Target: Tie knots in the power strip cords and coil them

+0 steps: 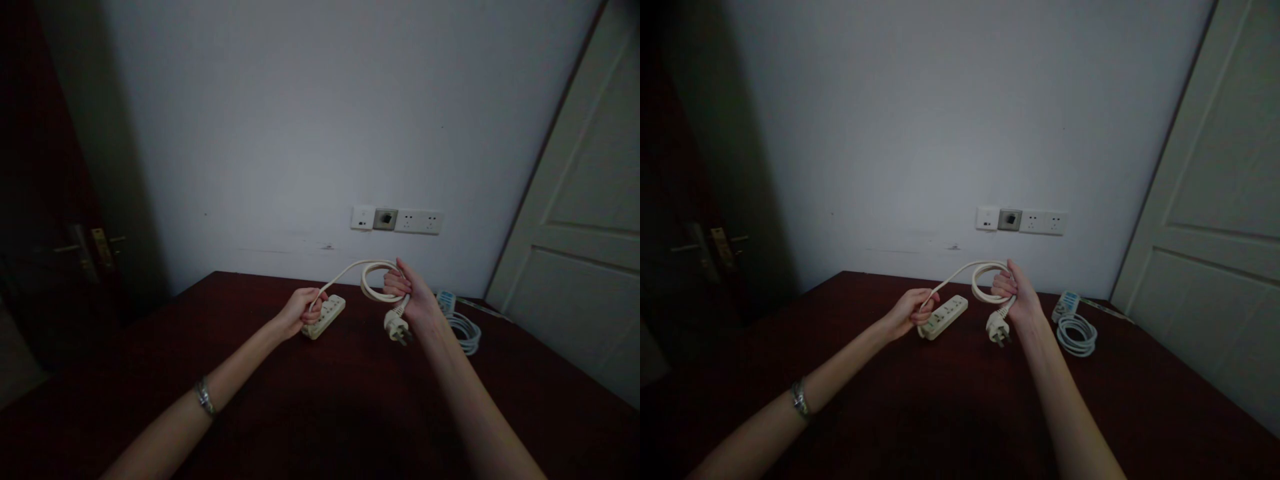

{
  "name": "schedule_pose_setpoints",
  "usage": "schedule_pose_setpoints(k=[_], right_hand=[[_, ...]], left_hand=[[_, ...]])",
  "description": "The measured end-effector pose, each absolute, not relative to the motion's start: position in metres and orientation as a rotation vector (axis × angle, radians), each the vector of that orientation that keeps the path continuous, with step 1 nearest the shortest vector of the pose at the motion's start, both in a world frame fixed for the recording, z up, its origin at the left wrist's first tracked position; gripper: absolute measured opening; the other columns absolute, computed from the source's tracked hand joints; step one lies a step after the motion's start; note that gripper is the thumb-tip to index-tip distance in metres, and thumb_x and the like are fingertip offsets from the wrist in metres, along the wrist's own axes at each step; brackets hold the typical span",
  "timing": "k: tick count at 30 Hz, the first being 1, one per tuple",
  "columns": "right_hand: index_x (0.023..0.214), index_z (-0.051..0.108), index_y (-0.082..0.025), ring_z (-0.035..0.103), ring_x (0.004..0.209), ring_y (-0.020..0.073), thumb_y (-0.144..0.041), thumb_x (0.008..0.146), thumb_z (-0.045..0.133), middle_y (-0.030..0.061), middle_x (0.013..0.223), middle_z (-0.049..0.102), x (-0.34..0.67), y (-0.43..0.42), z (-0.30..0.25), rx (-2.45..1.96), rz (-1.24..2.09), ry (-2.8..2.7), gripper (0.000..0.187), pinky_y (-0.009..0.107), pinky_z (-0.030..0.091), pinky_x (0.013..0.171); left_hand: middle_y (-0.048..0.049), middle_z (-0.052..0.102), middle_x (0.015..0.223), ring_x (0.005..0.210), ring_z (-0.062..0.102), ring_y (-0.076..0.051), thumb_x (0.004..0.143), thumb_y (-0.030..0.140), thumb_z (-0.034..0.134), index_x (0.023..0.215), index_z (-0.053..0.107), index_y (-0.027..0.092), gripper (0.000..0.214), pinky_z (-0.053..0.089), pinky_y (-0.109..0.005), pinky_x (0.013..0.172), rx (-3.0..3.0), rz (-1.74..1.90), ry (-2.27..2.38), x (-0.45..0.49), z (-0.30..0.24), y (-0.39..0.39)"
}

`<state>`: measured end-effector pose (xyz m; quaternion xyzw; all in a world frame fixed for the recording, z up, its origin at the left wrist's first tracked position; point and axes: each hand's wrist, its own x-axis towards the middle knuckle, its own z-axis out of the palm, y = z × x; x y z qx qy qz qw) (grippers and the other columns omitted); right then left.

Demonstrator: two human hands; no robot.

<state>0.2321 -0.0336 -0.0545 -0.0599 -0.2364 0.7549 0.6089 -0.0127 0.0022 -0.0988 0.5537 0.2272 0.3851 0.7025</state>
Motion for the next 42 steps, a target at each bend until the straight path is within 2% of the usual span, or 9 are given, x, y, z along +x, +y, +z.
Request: schedule_pose_setpoints(k=[6, 12, 22, 25, 28, 31, 34, 38, 42], right_hand=[[0.061, 0.029, -0.021, 0.03, 0.028, 0.0026, -0.022, 0.087, 0.05, -0.0109, 0.038, 0.03, 0.234, -0.033, -0.053, -0.181, 1.675, -0.57, 0.033, 0.014, 0.023, 0.028], [0.06, 0.03, -0.021, 0.027, 0.026, 0.002, -0.021, 0.087, 0.048, -0.0109, 0.037, 0.029, 0.232, -0.032, -0.052, -0.26, 1.598, -0.551, 0.033, 0.013, 0.02, 0.026], [0.063, 0.03, -0.021, 0.028, 0.025, 0.0018, -0.012, 0.083, 0.044, -0.012, 0.037, 0.028, 0.229, -0.022, -0.067, -0.285, 1.641, -0.465, 0.026, 0.012, 0.021, 0.027], [0.065, 0.031, -0.021, 0.03, 0.026, 0.0021, -0.011, 0.084, 0.042, -0.0119, 0.038, 0.028, 0.235, -0.021, -0.068, -0.251, 1.647, -0.45, 0.024, 0.012, 0.022, 0.028], [0.066, 0.033, -0.021, 0.03, 0.027, 0.0027, -0.011, 0.084, 0.044, -0.012, 0.038, 0.028, 0.242, -0.021, -0.067, -0.231, 1.627, -0.486, 0.023, 0.012, 0.022, 0.029], [0.067, 0.034, -0.021, 0.031, 0.028, 0.003, -0.011, 0.083, 0.046, -0.0119, 0.039, 0.029, 0.249, -0.022, -0.064, -0.222, 1.611, -0.537, 0.022, 0.013, 0.023, 0.029], [0.067, 0.035, -0.021, 0.031, 0.028, 0.0031, -0.011, 0.082, 0.048, -0.012, 0.039, 0.029, 0.253, -0.023, -0.062, -0.219, 1.599, -0.572, 0.022, 0.013, 0.025, 0.03], [0.066, 0.034, -0.021, 0.031, 0.029, 0.0031, -0.01, 0.081, 0.051, -0.0116, 0.039, 0.03, 0.256, -0.023, -0.062, -0.232, 1.569, -0.596, 0.026, 0.013, 0.027, 0.031], [0.064, 0.033, -0.02, 0.028, 0.029, 0.0028, -0.012, 0.083, 0.051, -0.0117, 0.039, 0.029, 0.258, -0.023, -0.063, -0.281, 1.527, -0.616, 0.027, 0.013, 0.026, 0.031]], left_hand=[[0.0102, 0.025, 0.041, 0.032, 0.017, -0.004, 0.088, 0.032, 0.035, 0.073, 0.047, 0.017, 0.024, 0.015, -0.017, 0.036, 1.577, 0.786, 0.846, 0.001, -0.103, -0.004], [0.0015, 0.047, 0.054, 0.047, 0.042, -0.009, 0.083, 0.022, 0.037, 0.065, 0.053, 0.015, 0.025, 0.029, -0.021, 0.048, 2.164, 0.682, 1.072, 0.011, -0.111, -0.003], [-0.0113, 0.062, 0.073, 0.067, 0.058, -0.02, 0.07, 0.008, 0.043, 0.074, 0.061, 0.013, 0.019, 0.036, -0.027, 0.057, 2.516, 0.313, 1.201, 0.04, -0.117, -0.027], [-0.0041, 0.054, 0.061, 0.051, 0.053, -0.015, 0.074, 0.012, 0.042, 0.073, 0.057, 0.015, 0.016, 0.035, -0.024, 0.049, 2.405, 0.407, 1.131, 0.042, -0.124, -0.027], [0.0045, 0.042, 0.052, 0.034, 0.039, -0.009, 0.086, 0.03, 0.033, 0.085, 0.054, 0.017, 0.024, 0.031, -0.021, 0.038, 2.089, 0.544, 0.958, 0.038, -0.133, -0.02], [0.0079, 0.038, 0.047, 0.031, 0.035, -0.008, 0.088, 0.044, 0.029, 0.093, 0.049, 0.017, 0.035, 0.033, -0.02, 0.036, 1.818, 0.638, 0.804, 0.031, -0.143, -0.013], [0.0072, 0.042, 0.049, 0.037, 0.039, -0.009, 0.085, 0.048, 0.037, 0.092, 0.05, 0.017, 0.034, 0.036, -0.02, 0.041, 1.768, 0.862, 0.863, 0.021, -0.15, -0.015], [-0.0011, 0.06, 0.075, 0.069, 0.054, -0.012, 0.088, 0.042, 0.038, 0.088, 0.055, 0.017, 0.031, 0.043, -0.022, 0.066, 1.891, 1.329, 1.045, 0.008, -0.15, -0.025], [-0.0039, 0.064, 0.087, 0.078, 0.057, -0.014, 0.09, 0.035, 0.035, 0.095, 0.056, 0.017, 0.028, 0.041, -0.023, 0.073, 2.04, 1.269, 1.106, 0.003, -0.144, -0.026]])
